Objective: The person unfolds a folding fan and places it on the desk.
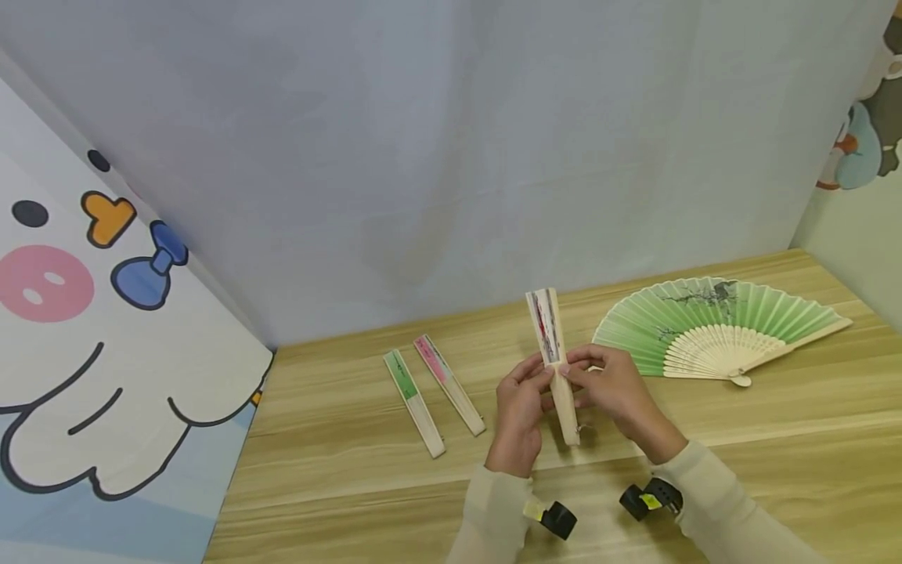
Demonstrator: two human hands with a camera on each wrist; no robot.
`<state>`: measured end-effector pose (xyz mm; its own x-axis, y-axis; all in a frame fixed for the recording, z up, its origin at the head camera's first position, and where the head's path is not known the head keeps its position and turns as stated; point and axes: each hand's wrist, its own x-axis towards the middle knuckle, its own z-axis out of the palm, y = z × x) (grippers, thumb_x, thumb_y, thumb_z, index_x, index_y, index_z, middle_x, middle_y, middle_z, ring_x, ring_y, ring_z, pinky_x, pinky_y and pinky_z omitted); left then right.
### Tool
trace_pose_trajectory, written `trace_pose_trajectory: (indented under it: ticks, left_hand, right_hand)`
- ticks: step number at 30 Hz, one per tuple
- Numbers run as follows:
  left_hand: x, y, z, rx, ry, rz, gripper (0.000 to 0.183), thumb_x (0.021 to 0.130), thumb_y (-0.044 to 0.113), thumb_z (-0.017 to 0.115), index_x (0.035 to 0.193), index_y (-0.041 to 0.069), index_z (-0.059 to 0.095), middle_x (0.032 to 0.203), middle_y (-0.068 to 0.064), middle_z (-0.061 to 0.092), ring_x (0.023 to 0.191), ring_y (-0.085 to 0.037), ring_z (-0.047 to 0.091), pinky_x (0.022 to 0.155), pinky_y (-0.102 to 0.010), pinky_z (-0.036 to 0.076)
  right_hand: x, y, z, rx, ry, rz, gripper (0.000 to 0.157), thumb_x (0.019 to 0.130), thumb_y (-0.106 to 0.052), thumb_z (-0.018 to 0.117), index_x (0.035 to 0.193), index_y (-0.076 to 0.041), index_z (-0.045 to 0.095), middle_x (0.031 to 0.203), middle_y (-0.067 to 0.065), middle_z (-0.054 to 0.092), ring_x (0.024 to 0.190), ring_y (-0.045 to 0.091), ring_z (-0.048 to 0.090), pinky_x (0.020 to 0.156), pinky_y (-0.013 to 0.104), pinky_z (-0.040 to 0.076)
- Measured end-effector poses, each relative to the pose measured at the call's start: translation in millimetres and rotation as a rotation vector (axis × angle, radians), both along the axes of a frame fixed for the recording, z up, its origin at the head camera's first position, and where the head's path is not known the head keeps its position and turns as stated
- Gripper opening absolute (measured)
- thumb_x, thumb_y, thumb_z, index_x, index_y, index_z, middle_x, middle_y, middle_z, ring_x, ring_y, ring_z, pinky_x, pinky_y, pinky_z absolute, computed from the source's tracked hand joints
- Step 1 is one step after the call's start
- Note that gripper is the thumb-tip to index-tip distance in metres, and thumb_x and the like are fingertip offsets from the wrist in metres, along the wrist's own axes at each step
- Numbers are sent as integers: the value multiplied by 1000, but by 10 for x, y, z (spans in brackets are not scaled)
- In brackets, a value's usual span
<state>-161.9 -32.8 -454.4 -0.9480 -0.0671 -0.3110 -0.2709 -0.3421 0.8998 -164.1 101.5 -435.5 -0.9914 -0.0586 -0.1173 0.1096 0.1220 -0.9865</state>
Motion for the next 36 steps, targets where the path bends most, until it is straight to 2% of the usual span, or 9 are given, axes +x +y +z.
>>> trace_pose_trajectory:
  ticks: [5,18,28,36]
  left_hand:
    - [-2,5,-7,13,6,8,32,102,4,66,133,-3,69,114,-11,71,80,-9,66,65,-20,54]
    - [0,4,23,17,12,39,34,102,5,66,135,-3,67,119,-14,68,87,-13,67,69,-22,57]
    - [1,6,41,44,20,87,33,100,3,67,132,-4,67,114,-12,69,81,-11,64,67,-22,55]
    - [4,4,44,50,23,125,29,100,4,67,129,-2,69,111,-8,70,92,-12,64,70,-22,55]
  right_hand:
    - [-12,10,-10,-26,-22,-5,29,102,-1,63,125,18,61,94,8,63,70,12,66,58,28,62]
    - [-46,70,-52,-39,-44,-28,33,104,-2,63,129,18,59,97,7,67,73,10,67,60,28,63]
    - [-39,103,-45,-55,-66,-62,36,104,-3,64,132,18,57,95,4,67,71,8,67,61,27,63]
    - [-40,111,-14,-74,-91,-90,37,104,-2,63,134,17,56,92,1,64,72,6,67,64,27,64]
